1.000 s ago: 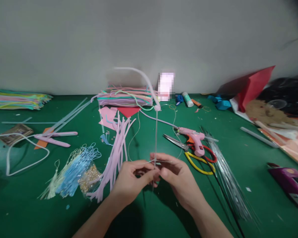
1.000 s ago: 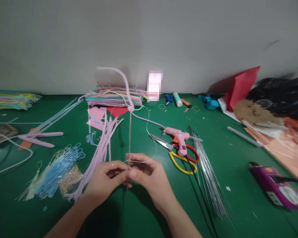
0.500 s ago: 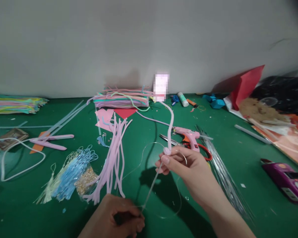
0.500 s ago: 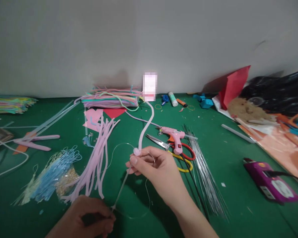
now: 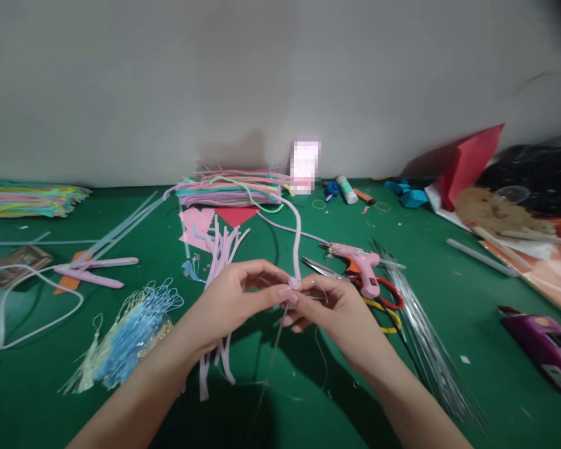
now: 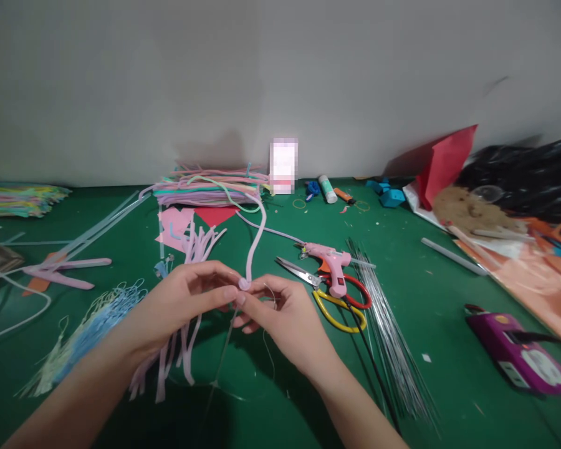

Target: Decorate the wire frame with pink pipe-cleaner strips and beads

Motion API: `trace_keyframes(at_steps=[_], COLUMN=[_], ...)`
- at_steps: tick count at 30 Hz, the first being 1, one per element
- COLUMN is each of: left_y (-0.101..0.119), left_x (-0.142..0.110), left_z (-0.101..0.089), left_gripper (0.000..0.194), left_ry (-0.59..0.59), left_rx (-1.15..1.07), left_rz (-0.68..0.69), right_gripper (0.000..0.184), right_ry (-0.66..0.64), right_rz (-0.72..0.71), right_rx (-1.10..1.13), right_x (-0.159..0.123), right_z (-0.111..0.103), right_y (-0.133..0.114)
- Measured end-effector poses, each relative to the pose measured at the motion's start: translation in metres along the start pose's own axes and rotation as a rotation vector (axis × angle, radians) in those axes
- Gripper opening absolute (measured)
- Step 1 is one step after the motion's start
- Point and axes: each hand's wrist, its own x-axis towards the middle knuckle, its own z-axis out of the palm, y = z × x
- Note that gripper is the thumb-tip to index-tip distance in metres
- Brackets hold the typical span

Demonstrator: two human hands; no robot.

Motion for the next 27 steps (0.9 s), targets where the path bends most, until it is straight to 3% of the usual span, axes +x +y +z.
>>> trace_keyframes(at_steps=[5,11,14,17,22,27], left_y=[-0.002,0.006,0.008,0.008,0.003,0.000], left_x=[0.014,0.020,0.021,0.021,0.021,0.023], left_z=[0.002,0.003,0.002,0.001,0.003,0.004], left_gripper=[0.021,0.013,0.014,0.015,0.021,0.024], left_ry=[-0.062,-0.047,-0.052,-0.085,-0.107,-0.126], left_rx=[-0.137,-0.083,-0.087,-0.115,-0.222,-0.312], left_rz=[-0.065,-0.102,-0.111,-0.128,-0.181,-0.144], right_gripper=[0.031,0.031,0.033,0.028,0.024,0.027], right_ry=[-0.071,-0.245,-0.186,-0.127,-0.189,-0.271], right_rz=[0.040,0.053,-0.013,-0.062,-0.001,0.026], right_rx=[-0.045,-0.231,-0.229,-0.232,-0.202,-0.154], right_x=[0.006,0.012,0.019,0.027,0.038,0.041], right_z=[-0.009,-0.032,-0.039,-0.040,-0.034,-0.032], right_y=[-0.003,-0.021,-0.030,-0.033,-0.033,-0.031])
